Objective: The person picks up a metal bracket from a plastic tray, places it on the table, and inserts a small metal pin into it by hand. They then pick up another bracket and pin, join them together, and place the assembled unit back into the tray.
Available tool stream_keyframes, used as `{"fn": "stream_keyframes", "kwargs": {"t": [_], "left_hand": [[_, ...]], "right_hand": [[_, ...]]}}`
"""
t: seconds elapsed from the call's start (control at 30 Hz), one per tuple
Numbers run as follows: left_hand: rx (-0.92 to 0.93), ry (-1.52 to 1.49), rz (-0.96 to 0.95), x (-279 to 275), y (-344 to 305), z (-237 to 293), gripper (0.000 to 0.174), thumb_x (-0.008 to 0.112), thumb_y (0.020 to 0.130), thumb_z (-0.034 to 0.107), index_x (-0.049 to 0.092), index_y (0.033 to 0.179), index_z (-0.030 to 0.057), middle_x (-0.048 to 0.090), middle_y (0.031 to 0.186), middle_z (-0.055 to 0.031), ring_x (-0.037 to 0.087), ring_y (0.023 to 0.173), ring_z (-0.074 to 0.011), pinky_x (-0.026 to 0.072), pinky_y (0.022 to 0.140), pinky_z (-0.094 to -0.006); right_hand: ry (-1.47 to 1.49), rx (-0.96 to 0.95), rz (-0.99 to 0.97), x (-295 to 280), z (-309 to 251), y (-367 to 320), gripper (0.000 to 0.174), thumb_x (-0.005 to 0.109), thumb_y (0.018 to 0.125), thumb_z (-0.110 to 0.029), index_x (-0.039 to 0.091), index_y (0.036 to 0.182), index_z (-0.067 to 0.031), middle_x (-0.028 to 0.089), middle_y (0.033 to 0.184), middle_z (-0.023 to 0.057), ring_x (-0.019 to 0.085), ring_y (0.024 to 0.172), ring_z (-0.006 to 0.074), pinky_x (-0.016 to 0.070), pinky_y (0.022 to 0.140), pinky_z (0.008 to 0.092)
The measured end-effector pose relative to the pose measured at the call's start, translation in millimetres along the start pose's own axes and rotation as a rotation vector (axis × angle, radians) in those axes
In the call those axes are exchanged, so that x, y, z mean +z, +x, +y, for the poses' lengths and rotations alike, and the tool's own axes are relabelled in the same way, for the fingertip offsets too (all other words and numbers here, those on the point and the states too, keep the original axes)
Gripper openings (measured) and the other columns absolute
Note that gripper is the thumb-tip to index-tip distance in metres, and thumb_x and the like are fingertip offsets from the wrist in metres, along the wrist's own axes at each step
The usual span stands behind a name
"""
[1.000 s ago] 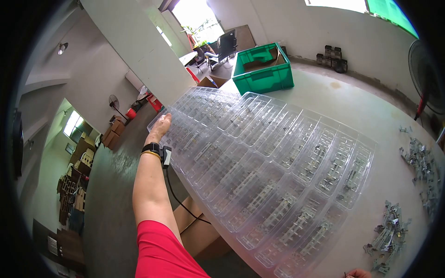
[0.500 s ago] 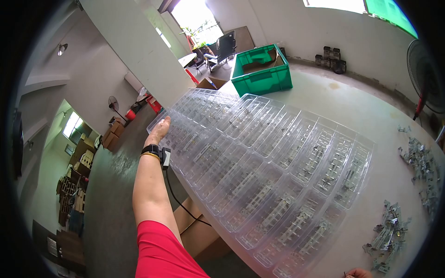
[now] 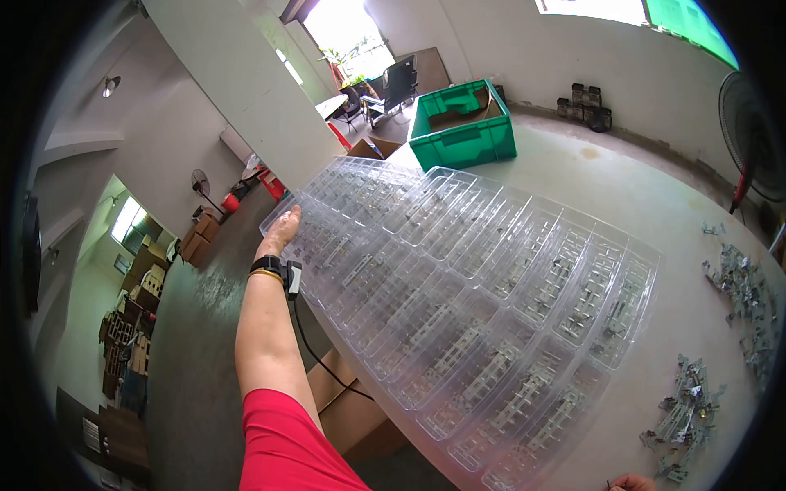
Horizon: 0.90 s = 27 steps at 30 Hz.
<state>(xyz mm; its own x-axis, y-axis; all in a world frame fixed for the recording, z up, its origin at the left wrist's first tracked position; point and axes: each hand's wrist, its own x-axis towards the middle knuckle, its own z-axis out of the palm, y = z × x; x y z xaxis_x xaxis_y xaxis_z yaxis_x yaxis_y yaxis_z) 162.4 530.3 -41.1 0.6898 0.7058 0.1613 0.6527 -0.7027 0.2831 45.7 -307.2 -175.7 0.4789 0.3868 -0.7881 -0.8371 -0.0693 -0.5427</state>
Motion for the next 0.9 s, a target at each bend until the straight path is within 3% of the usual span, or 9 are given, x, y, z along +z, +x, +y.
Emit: {"fn": "stream_keyframes", "kwargs": {"t": [0.33, 0.63, 0.7, 0.8, 0.9], "left_hand": [[-0.055, -0.024, -0.019, -1.0, -0.8, -0.2, 0.068, 0.028, 0.105, 0.049, 0.053, 0.135, -0.0069, 0.051, 0.141, -0.0299, 0.044, 0.136, -0.0419, 0.0346, 0.114, -0.0455], [0.096, 0.042, 0.116, 8.8, 25.9, -26.1, 0.063, 0.028, 0.105, 0.044, 0.057, 0.13, -0.0063, 0.056, 0.134, -0.0302, 0.049, 0.131, -0.0423, 0.0385, 0.111, -0.046], [0.041, -0.063, 0.091, 10.3, 32.7, -33.2, 0.063, 0.033, 0.103, 0.049, 0.061, 0.128, -0.002, 0.067, 0.122, -0.0219, 0.06, 0.121, -0.0337, 0.0417, 0.105, -0.0406], [0.055, -0.073, 0.126, 16.3, 40.4, -43.7, 0.065, 0.033, 0.103, 0.051, 0.064, 0.125, -0.0018, 0.072, 0.109, -0.0174, 0.063, 0.112, -0.0299, 0.0438, 0.1, -0.0398], [0.092, -0.049, 0.14, 22.7, 44.8, -48.1, 0.065, 0.033, 0.103, 0.052, 0.065, 0.123, -0.0007, 0.072, 0.107, -0.0163, 0.063, 0.112, -0.0292, 0.0444, 0.099, -0.0405]], "right_hand": [[0.001, 0.013, -0.003, -0.9, -0.3, 0.5, 0.009, 0.056, 0.102, -0.01, 0.062, 0.103, -0.0031, 0.07, 0.084, 0.0128, 0.068, 0.068, 0.0194, 0.0576, 0.063, 0.0309], [0.009, 0.023, 0.014, 2.5, -1.4, -0.4, 0.009, 0.056, 0.102, -0.01, 0.062, 0.104, -0.0031, 0.07, 0.084, 0.0131, 0.068, 0.067, 0.0191, 0.0573, 0.063, 0.0301], [0.012, 0.022, 0.019, 3.3, -1.4, -0.8, 0.009, 0.057, 0.102, -0.011, 0.062, 0.104, -0.003, 0.07, 0.083, 0.013, 0.068, 0.067, 0.019, 0.0572, 0.063, 0.03], [0.008, 0.014, 0.023, 4.2, -2.6, -1.5, 0.009, 0.057, 0.102, -0.01, 0.062, 0.104, -0.0029, 0.07, 0.083, 0.0127, 0.067, 0.067, 0.0184, 0.0569, 0.063, 0.0293], [-0.036, 0.006, 0.028, 6.2, -4.8, -1.8, 0.009, 0.057, 0.102, -0.01, 0.062, 0.103, -0.0028, 0.07, 0.083, 0.0124, 0.067, 0.067, 0.0178, 0.0567, 0.063, 0.0287]]}}
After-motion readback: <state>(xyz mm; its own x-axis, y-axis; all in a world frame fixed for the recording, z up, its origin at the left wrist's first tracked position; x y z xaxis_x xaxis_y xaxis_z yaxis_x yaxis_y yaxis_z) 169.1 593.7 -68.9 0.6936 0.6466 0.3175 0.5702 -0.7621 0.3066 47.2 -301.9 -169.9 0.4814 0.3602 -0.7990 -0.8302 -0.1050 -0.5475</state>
